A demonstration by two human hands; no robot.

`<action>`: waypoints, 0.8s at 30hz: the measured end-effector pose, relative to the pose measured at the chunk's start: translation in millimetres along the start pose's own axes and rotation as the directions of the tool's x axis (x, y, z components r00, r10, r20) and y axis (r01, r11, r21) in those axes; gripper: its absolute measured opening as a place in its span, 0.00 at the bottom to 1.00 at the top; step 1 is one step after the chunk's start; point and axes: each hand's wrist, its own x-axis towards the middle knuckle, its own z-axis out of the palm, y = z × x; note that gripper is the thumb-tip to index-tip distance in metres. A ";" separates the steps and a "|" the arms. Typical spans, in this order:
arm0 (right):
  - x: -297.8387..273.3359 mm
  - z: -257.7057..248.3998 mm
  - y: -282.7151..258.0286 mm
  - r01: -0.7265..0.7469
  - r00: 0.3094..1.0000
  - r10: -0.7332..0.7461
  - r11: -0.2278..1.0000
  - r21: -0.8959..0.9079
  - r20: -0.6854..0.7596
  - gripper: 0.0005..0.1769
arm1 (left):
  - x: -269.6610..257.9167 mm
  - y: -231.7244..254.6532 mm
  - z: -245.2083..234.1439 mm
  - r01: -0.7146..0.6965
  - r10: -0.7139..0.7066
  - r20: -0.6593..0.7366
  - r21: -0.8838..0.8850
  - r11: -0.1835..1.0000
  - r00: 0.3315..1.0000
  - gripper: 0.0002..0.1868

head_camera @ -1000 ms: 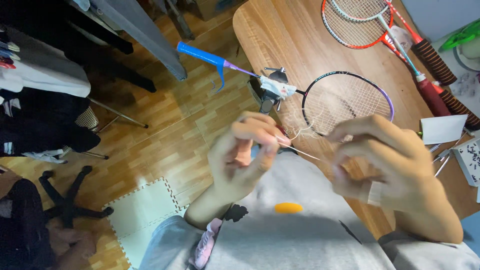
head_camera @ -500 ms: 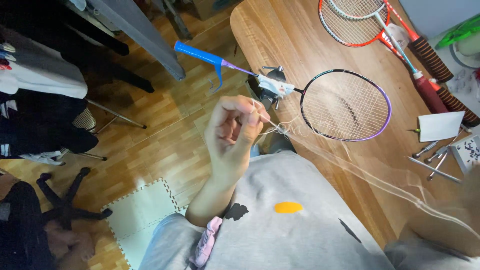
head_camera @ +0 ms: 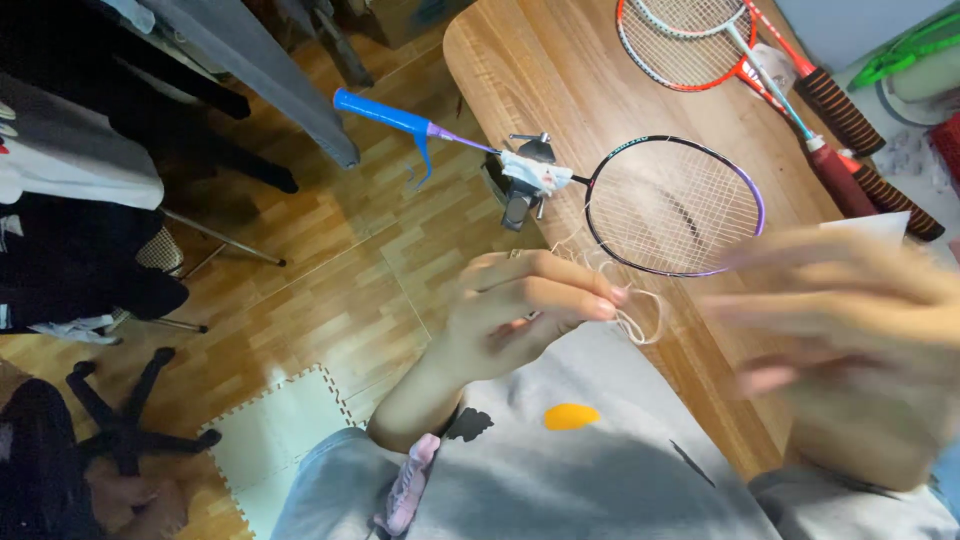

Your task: Weaving a string through the grommets of a badminton racket frame held in a tensioner.

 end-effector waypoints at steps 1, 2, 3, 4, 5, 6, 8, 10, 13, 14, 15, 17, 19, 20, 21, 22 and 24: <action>10.6 31.7 -24.7 0.003 1.000 -0.004 0.999 -0.041 -0.012 0.29 | 0.5 0.0 1.5 0.003 -0.003 0.013 -0.019 1.000 1.000 0.15; 16.0 39.2 -21.6 0.004 1.000 -0.004 0.999 -0.040 -0.014 0.29 | -1.1 -1.6 1.4 0.003 -0.003 0.015 -0.018 1.000 1.000 0.15; 21.7 47.0 -18.6 0.161 0.987 -0.161 0.986 -0.037 -0.006 0.24 | -2.8 -3.0 1.0 -0.001 0.001 0.003 0.018 1.000 1.000 0.15; 26.4 55.0 -15.4 0.313 0.950 -0.314 0.949 -0.030 0.004 0.20 | -5.5 -4.1 1.3 -0.002 0.002 -0.009 0.054 0.999 1.000 0.16; 22.6 57.1 -11.4 0.313 0.950 -0.313 0.950 -0.027 0.003 0.20 | -8.0 -4.1 2.3 0.001 -0.001 -0.008 0.055 0.998 1.000 0.16; 20.2 58.8 -7.0 0.331 0.943 -0.332 0.943 -0.037 -0.037 0.15 | -9.6 -4.8 2.8 0.023 -0.023 -0.011 0.030 0.999 1.000 0.16; 18.7 60.3 -2.0 0.352 0.932 -0.354 0.935 -0.043 -0.074 0.11 | -9.3 -3.6 1.1 0.047 -0.047 -0.016 0.009 0.999 0.999 0.17; 19.2 59.5 -0.5 0.359 0.931 -0.352 0.931 0.066 -0.100 0.12 | -6.1 -0.1 -2.1 0.052 -0.053 0.008 0.014 0.999 0.999 0.18; 7.2 65.4 15.2 0.373 0.920 -0.354 0.923 0.097 -0.168 0.13 | 4.3 9.9 -1.3 0.030 -0.030 -0.007 0.134 0.990 1.000 0.17; 3.1 69.5 15.3 0.371 0.921 -0.352 0.924 0.095 -0.169 0.13 | 0.5 9.4 1.5 0.031 -0.030 -0.006 0.132 0.991 1.000 0.17; -0.9 73.6 15.2 0.283 0.946 -0.269 0.958 0.052 -0.182 0.11 | -3.3 9.0 4.1 0.114 -0.114 -0.008 0.066 0.991 0.993 0.16; -3.7 77.3 14.2 0.191 0.962 -0.185 0.981 0.012 -0.200 0.10 | -9.3 7.3 7.4 0.198 -0.198 -0.003 0.002 0.980 0.980 0.17; -1.9 75.7 13.3 0.047 0.998 -0.018 0.886 0.461 -0.066 0.05 | -13.9 3.4 9.7 0.253 -0.262 -0.035 -0.158 0.955 0.965 0.12; 3.0 71.8 6.1 0.047 0.998 -0.019 0.886 0.461 -0.066 0.05 | -19.1 1.1 12.7 0.253 -0.261 -0.035 -0.157 0.955 0.965 0.12; 8.0 68.1 -1.1 0.032 0.999 -0.046 0.764 0.645 0.005 0.04 | -24.2 -1.2 15.7 0.294 -0.337 -0.080 -0.334 0.896 0.938 0.11; 12.8 63.8 -8.2 -0.004 0.994 -0.085 0.606 0.796 0.070 0.05 | -29.3 -3.6 19.2 0.312 -0.418 -0.111 -0.502 0.807 0.902 0.11; 3.5 67.3 3.6 -0.190 0.981 0.072 0.529 0.827 0.179 0.09 | -26.6 -1.0 19.8 0.298 -0.390 -0.107 -0.472 0.829 0.915 0.12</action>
